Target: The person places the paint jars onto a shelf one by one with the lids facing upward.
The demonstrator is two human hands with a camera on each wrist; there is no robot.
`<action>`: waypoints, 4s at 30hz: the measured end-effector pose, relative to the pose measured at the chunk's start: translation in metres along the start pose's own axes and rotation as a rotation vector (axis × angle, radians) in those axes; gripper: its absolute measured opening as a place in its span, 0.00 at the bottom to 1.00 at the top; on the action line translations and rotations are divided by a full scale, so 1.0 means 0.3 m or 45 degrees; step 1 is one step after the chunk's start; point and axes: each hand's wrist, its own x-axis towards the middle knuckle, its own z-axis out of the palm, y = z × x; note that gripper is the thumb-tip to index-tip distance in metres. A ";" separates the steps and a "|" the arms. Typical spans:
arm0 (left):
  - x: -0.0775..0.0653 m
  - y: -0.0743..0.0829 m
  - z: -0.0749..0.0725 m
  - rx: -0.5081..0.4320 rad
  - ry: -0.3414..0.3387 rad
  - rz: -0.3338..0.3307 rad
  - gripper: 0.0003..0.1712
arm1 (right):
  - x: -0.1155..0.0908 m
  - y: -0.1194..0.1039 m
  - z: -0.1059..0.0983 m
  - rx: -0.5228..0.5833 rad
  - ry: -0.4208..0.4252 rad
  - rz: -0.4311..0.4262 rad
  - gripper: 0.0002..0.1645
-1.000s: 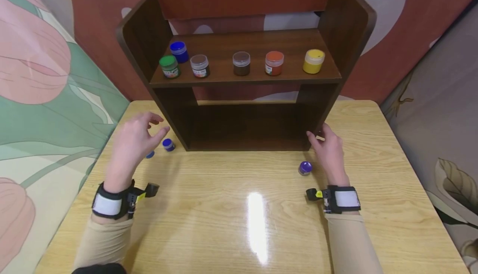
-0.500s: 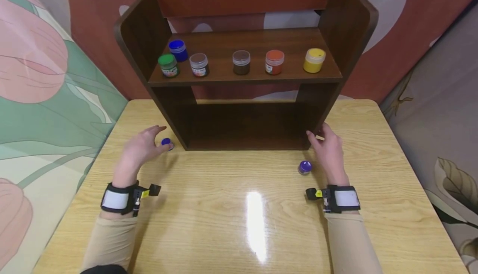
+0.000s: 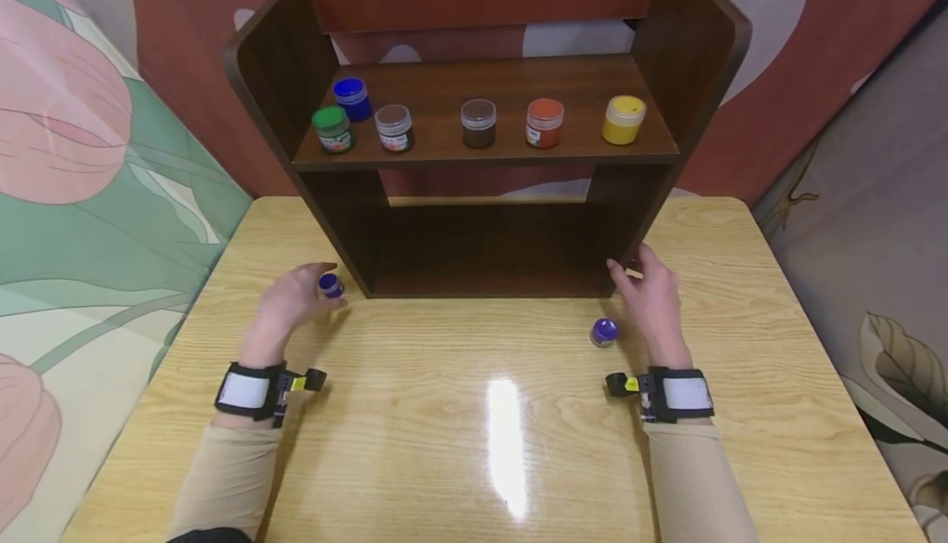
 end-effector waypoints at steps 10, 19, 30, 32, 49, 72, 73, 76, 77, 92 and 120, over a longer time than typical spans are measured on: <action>0.016 -0.010 0.034 0.025 0.022 0.004 0.42 | -0.001 -0.002 -0.002 -0.004 0.000 -0.010 0.25; 0.033 -0.020 0.055 -0.127 0.070 0.041 0.35 | 0.000 0.005 0.002 -0.012 -0.001 0.002 0.27; 0.042 -0.028 0.064 -0.189 0.095 0.036 0.27 | 0.002 0.002 0.003 -0.018 0.002 0.005 0.28; 0.042 -0.029 0.066 -0.191 0.099 0.033 0.26 | 0.002 0.001 0.002 -0.012 -0.002 0.006 0.28; 0.035 -0.054 0.058 -0.270 0.196 0.077 0.27 | 0.002 0.001 0.005 -0.019 0.011 0.000 0.24; -0.001 -0.068 -0.020 -0.471 0.351 0.130 0.24 | -0.007 0.000 0.000 -0.023 0.002 0.005 0.27; -0.003 -0.066 -0.024 -0.477 0.345 0.128 0.25 | -0.007 -0.001 0.000 -0.023 0.004 0.004 0.26; -0.012 -0.060 -0.035 -0.499 0.332 0.121 0.26 | -0.007 -0.001 0.001 -0.021 0.008 0.001 0.25; -0.015 -0.059 -0.039 -0.508 0.328 0.118 0.26 | -0.007 0.000 0.001 -0.021 0.011 0.000 0.25; -0.070 -0.045 -0.098 -0.544 0.308 0.110 0.26 | -0.006 0.001 -0.001 -0.017 0.006 -0.010 0.26; -0.168 0.020 -0.171 -0.570 0.376 0.243 0.28 | -0.006 0.004 -0.001 -0.023 0.015 -0.009 0.25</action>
